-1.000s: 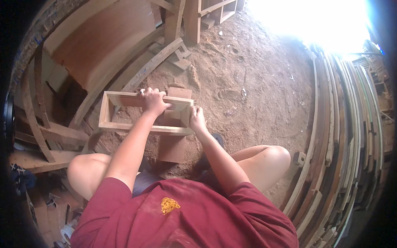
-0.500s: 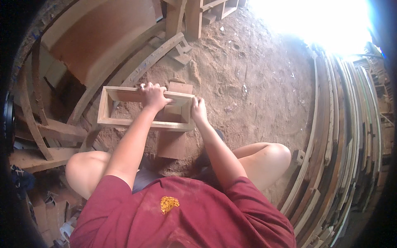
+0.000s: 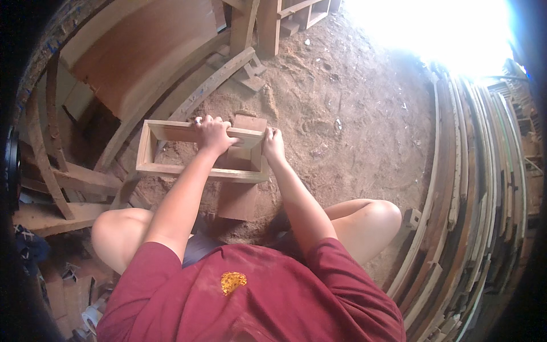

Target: The person sits on the ground and assembles a small rectangular wooden frame by hand. They fit the pieces together, adjust the joints, and then rub the edges of the frame against a flat wooden board to smooth them.

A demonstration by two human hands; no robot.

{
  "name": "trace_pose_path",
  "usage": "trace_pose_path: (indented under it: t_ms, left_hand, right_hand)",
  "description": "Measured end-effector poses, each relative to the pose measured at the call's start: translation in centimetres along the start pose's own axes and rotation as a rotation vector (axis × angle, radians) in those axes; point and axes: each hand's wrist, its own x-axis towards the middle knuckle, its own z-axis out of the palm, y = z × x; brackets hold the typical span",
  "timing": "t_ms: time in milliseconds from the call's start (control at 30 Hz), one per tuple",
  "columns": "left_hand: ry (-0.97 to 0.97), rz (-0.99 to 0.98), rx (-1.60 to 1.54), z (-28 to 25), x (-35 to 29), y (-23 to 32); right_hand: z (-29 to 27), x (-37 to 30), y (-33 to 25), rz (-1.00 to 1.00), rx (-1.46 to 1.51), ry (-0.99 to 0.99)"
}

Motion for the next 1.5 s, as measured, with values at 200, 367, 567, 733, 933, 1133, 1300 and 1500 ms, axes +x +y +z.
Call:
trace_pose_path:
  t_ms: [200,367,567,733,933,1133,1300,1500]
  left_hand:
    - [0.005,0.01,0.006,0.0,-0.1,-0.3]
    - [0.025,0.006,0.011,0.6,0.1,-0.7]
    - [0.039,0.033,0.03,0.3,0.2,0.1]
    - [0.049,0.017,0.026,0.7,-0.2,-0.9]
    - [0.059,0.027,0.024,0.2,0.0,-0.1]
    - [0.039,0.017,0.019,0.7,-0.2,-1.0]
    - [0.04,0.009,0.007,0.6,0.0,-0.4]
    - [0.064,0.026,-0.002,0.6,0.1,-0.4]
  right_hand:
    - [-0.4,-1.9,3.2,-0.055,-0.158,-0.019]
    - [0.0,-1.3,3.1,-0.111,-0.052,0.008]
    - [-0.2,1.6,3.6,-0.181,-0.041,0.052]
    - [-0.2,-4.5,4.3,-0.153,0.007,0.011]
    - [0.1,0.9,1.4,-0.098,0.026,0.024]
    - [-0.2,-2.3,2.5,-0.081,-0.017,-0.029]
    - [-0.3,-2.9,5.5,-0.09,0.094,-0.003]
    - [-0.1,1.8,2.4,-0.06,-0.004,-0.008]
